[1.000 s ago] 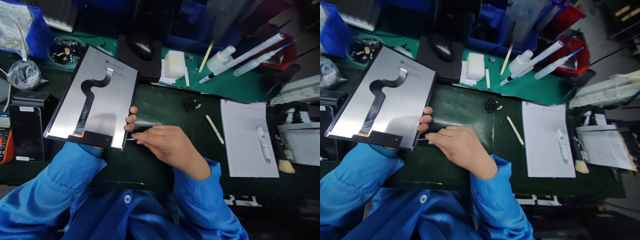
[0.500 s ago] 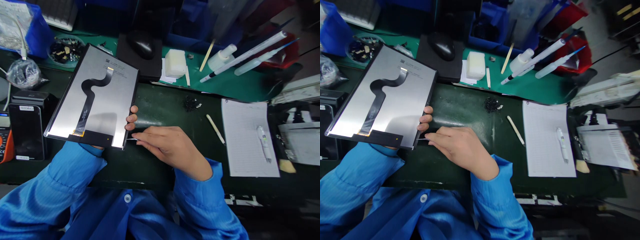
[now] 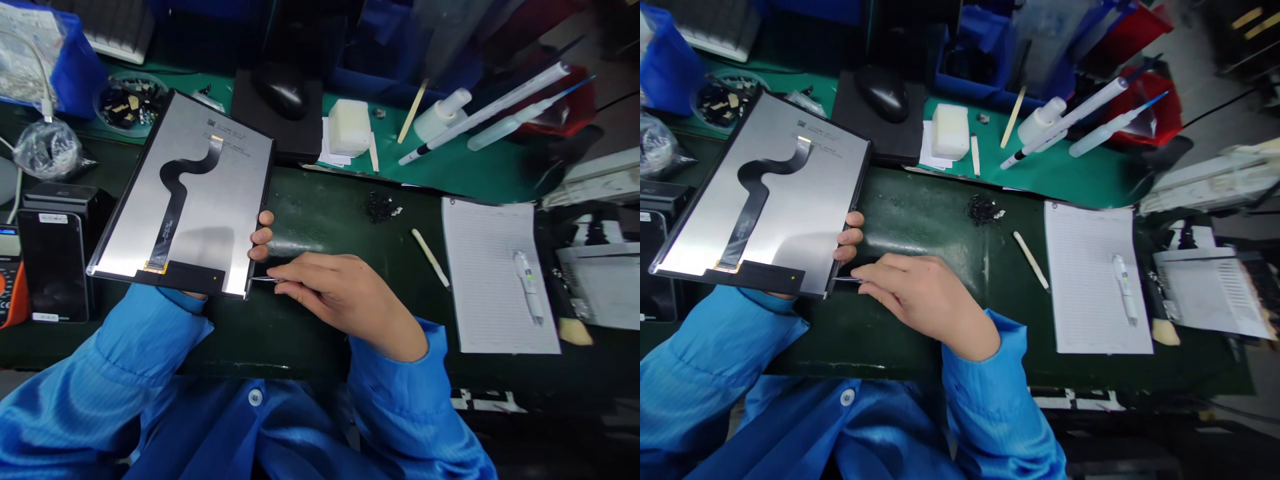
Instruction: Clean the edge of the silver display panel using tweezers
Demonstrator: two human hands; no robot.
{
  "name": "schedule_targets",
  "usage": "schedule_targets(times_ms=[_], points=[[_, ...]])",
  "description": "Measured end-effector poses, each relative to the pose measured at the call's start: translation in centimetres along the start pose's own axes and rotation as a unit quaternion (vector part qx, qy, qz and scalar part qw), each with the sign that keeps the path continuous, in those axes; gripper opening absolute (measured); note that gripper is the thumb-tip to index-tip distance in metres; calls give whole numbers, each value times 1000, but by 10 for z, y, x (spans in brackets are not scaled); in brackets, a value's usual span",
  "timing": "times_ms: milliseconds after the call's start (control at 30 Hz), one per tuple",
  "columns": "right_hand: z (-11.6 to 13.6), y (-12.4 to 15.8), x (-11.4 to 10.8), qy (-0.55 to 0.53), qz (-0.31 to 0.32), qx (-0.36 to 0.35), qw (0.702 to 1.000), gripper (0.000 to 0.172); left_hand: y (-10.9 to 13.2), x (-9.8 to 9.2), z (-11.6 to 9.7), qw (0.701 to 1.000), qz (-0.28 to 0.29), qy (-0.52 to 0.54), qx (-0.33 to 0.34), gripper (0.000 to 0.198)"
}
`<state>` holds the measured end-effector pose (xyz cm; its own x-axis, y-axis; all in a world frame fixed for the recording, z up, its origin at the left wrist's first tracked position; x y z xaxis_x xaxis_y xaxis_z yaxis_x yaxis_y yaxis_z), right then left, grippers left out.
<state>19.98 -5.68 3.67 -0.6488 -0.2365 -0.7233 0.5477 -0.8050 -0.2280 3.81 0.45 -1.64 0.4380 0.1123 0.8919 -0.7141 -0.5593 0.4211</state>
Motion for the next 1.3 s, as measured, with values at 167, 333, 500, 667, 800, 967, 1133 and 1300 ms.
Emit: schedule_targets(times_ms=[167,333,500,667,800,967,1133,1300], points=[[-2,-1,-1,17,-6,1,1000,17,-1,2,0,1000,2,0,1,44],[-2,-2,0,35,-18,-13,999,17,-3,0,0,999,3,-29,-19,42],[-2,-2,1,42,-26,-26,998,15,-4,0,0,996,39,-78,-8,46],[-2,-1,1,37,-26,-20,999,16,-5,-1,3,995,60,-79,0,47],[-3,-1,1,20,-23,-20,999,16,-6,0,5,996,34,-88,1,54],[-3,-1,-4,-7,-30,-21,999,15,-8,1,-2,992,59,-104,47,52],[-25,1,-10,62,-55,121,989,18,-11,0,-22,974,127,-163,96,61],[-31,-4,-5,54,-115,218,967,16,-13,-2,-34,971,118,-176,113,67]])
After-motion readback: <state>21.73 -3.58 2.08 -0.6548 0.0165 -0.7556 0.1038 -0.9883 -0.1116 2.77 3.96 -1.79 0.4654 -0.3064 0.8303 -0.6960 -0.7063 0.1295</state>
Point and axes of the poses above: each hand's wrist, its own y-axis away from the middle knuckle, its own x-axis out of the palm, z = x × y, the point moved 4 cm from there along -y, towards the middle knuckle, and after that the axes turned 4 degrees about -y, right-handed, at the moved point
